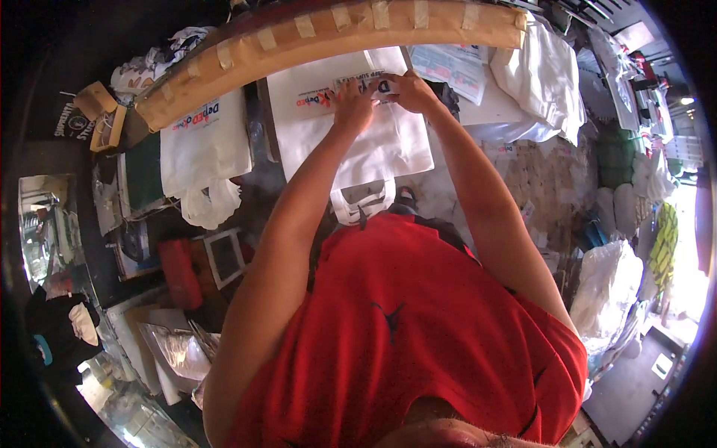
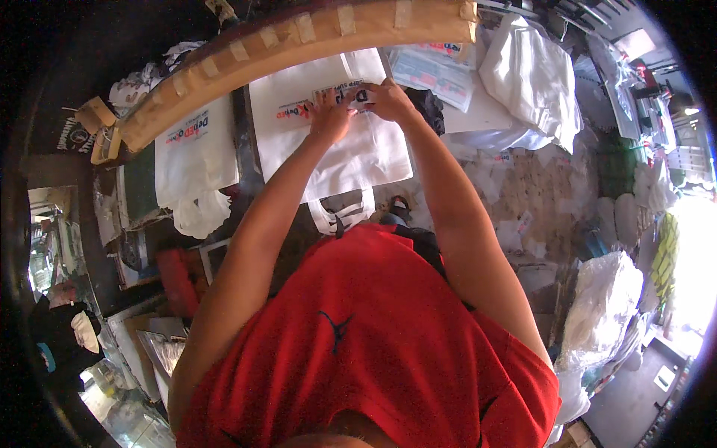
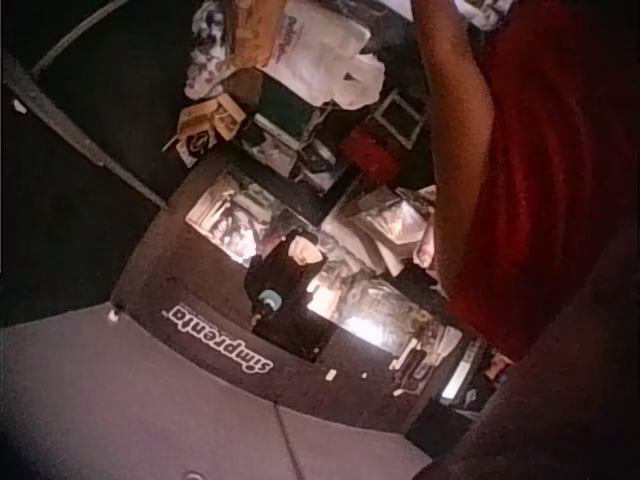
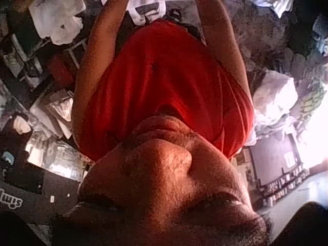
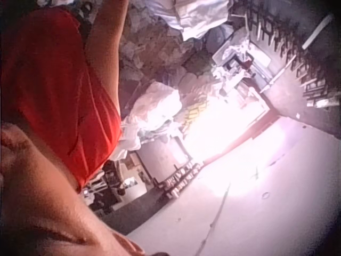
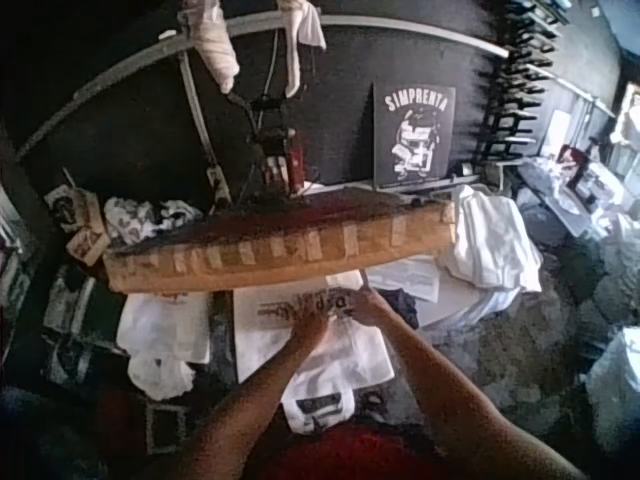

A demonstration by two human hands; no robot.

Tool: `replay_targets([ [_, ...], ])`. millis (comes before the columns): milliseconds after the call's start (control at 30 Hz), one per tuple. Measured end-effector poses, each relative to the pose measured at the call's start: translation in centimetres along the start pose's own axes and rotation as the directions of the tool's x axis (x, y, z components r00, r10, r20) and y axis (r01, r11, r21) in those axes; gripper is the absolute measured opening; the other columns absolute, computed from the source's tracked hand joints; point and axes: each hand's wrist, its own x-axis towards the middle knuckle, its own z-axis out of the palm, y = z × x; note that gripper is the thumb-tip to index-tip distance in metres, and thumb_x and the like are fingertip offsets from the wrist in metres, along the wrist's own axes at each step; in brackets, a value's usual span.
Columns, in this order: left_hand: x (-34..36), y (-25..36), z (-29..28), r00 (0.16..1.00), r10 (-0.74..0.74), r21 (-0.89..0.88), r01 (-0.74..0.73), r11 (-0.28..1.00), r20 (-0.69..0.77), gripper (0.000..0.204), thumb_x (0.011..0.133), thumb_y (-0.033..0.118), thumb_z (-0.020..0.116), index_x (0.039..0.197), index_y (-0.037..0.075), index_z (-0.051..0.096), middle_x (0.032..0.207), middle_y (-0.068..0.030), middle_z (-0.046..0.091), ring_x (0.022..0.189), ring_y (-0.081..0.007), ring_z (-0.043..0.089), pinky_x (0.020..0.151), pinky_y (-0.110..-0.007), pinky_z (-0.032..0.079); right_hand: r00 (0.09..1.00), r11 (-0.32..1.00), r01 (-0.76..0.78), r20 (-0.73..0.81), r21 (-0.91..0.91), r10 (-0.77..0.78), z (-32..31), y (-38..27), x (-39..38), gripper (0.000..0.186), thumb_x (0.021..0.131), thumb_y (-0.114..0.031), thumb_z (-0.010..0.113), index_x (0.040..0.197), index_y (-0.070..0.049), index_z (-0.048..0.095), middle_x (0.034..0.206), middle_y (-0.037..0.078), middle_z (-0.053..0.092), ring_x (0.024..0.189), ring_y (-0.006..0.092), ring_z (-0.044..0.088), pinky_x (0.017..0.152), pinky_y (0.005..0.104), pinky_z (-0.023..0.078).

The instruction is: The person prepares and applies screen-printed designs to white tote bags by placing them on a print bed, aligning the design sheets, and pressing down a screen frame.

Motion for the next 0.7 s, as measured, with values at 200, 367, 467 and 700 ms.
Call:
replay_targets([
  [200,1.5,0.0,-0.8,0.987,-0.045,0.02,0.043,0.999,0.157,0.062,0.087,0.042,0.063,0.142,0.024,0.042,0.141,-0.0168,0.039,0.126,-0.0433,0.037,0.098,-0.072,0.028,0.985,0.97,0.155,-0.052,-0.186,-0.167,0.7,1.0,0.4,0.049,0.076,-0.036,0.072,0.122,-0.019,0.062,0.13,-0.001,0.059,0.094,0.0341,0.058,0.091,0.0394,0.047],
  [367,0.2,0.0,-0.6,1.0,0.023,0.062,-0.023,0.998,0.0,0.061,0.087,0.04,0.063,0.14,0.017,0.044,0.14,-0.0157,0.04,0.123,-0.0435,0.041,0.096,-0.069,0.034,0.984,0.962,0.153,-0.049,-0.228,-0.169,1.1,1.4,0.5,0.045,0.078,-0.032,0.068,0.119,-0.014,0.064,0.127,0.0,0.061,0.094,0.034,0.059,0.091,0.0379,0.047],
  [467,-0.3,-1.3,0.7,0.998,0.031,0.086,-0.026,0.996,-0.058,0.059,0.087,0.039,0.063,0.139,0.018,0.045,0.139,-0.0135,0.041,0.125,-0.0388,0.041,0.098,-0.07,0.031,0.988,0.981,0.115,-0.08,-0.155,-0.129,2.7,2.0,1.9,0.044,0.08,-0.031,0.066,0.12,-0.015,0.064,0.124,0.001,0.062,0.096,0.0338,0.059,0.093,0.0382,0.047],
  [700,1.0,0.1,0.0,0.989,-0.124,0.045,0.121,0.992,0.077,0.053,0.087,0.034,0.064,0.136,0.02,0.049,0.133,-0.0144,0.044,0.123,-0.0389,0.043,0.095,-0.066,0.038,0.999,0.992,0.028,-0.021,-0.124,-0.031,0.8,0.2,0.8,0.048,0.08,-0.039,0.068,0.125,-0.022,0.062,0.117,0.007,0.065,0.106,0.0331,0.056,0.095,0.0398,0.046],
])
